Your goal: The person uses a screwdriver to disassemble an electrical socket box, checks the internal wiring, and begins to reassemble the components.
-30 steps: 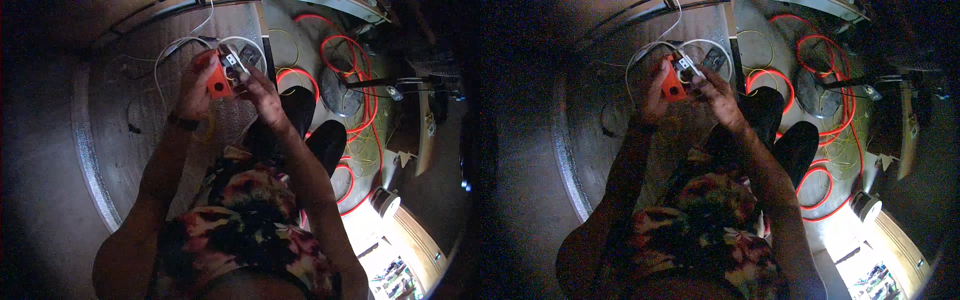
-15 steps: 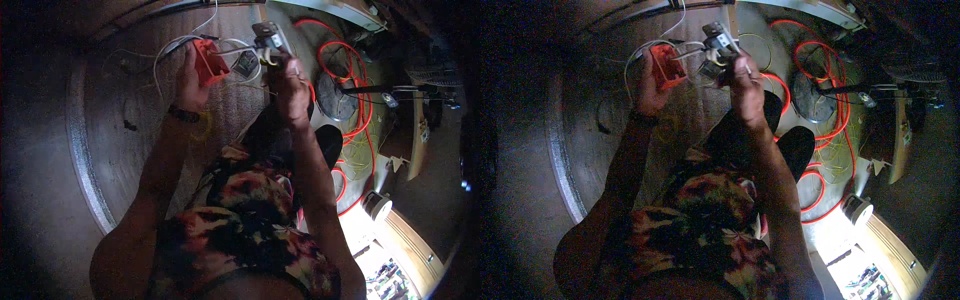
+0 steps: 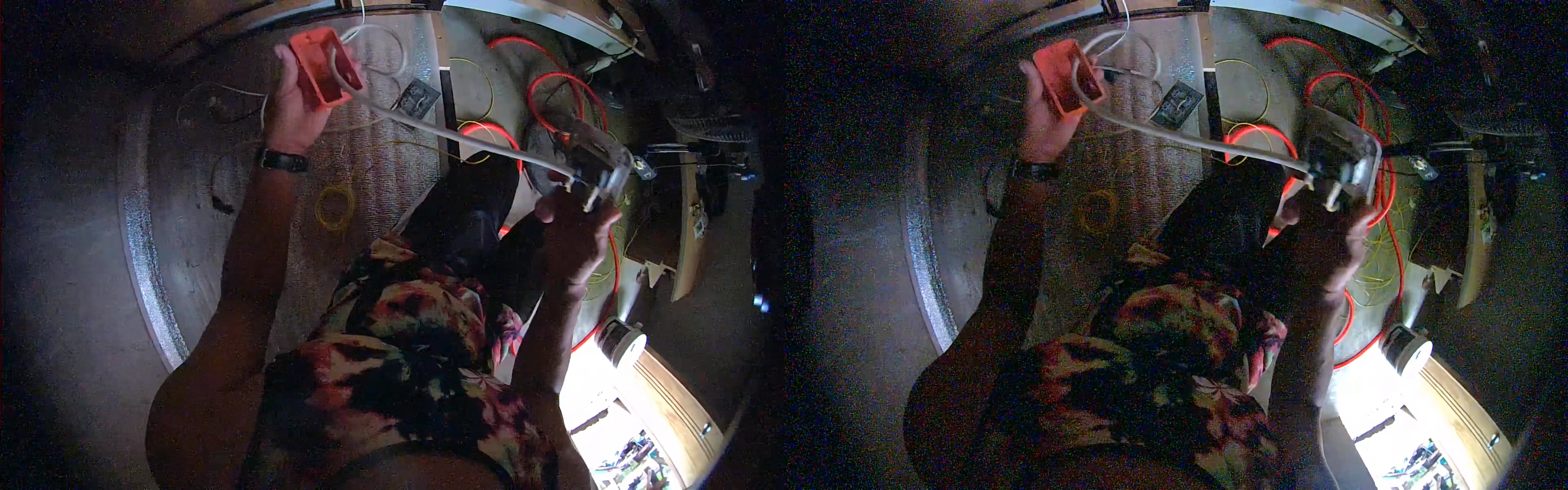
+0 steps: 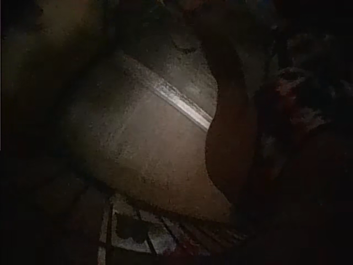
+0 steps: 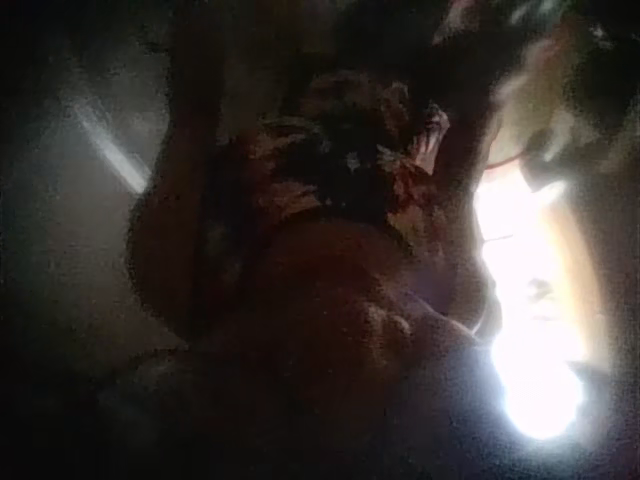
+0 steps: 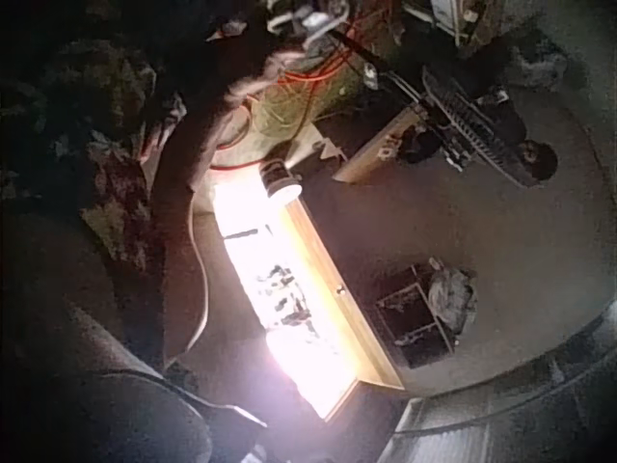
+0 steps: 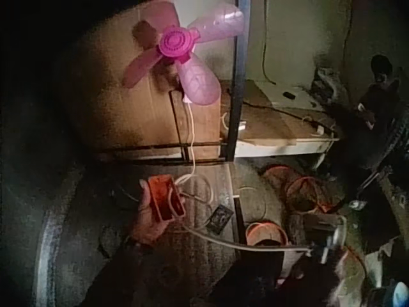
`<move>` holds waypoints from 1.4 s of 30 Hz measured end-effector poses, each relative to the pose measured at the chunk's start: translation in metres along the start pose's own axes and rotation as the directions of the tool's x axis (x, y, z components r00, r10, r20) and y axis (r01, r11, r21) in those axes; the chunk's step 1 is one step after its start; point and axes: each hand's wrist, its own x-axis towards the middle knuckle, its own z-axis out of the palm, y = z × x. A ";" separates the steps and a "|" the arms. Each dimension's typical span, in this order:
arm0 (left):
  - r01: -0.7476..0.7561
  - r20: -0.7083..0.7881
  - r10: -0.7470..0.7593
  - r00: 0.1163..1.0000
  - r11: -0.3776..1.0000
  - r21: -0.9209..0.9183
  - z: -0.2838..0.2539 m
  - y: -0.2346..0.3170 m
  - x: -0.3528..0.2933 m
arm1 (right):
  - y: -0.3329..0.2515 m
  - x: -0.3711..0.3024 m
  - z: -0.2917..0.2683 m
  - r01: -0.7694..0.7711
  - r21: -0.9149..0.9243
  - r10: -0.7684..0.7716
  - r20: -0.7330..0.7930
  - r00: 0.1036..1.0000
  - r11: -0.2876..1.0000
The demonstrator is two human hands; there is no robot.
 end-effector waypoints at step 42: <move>0.116 -0.172 -0.088 0.981 -0.449 0.886 -0.002 -0.053 -0.101 | 0.012 -0.010 0.026 -0.406 0.084 0.399 0.084 0.913 0.910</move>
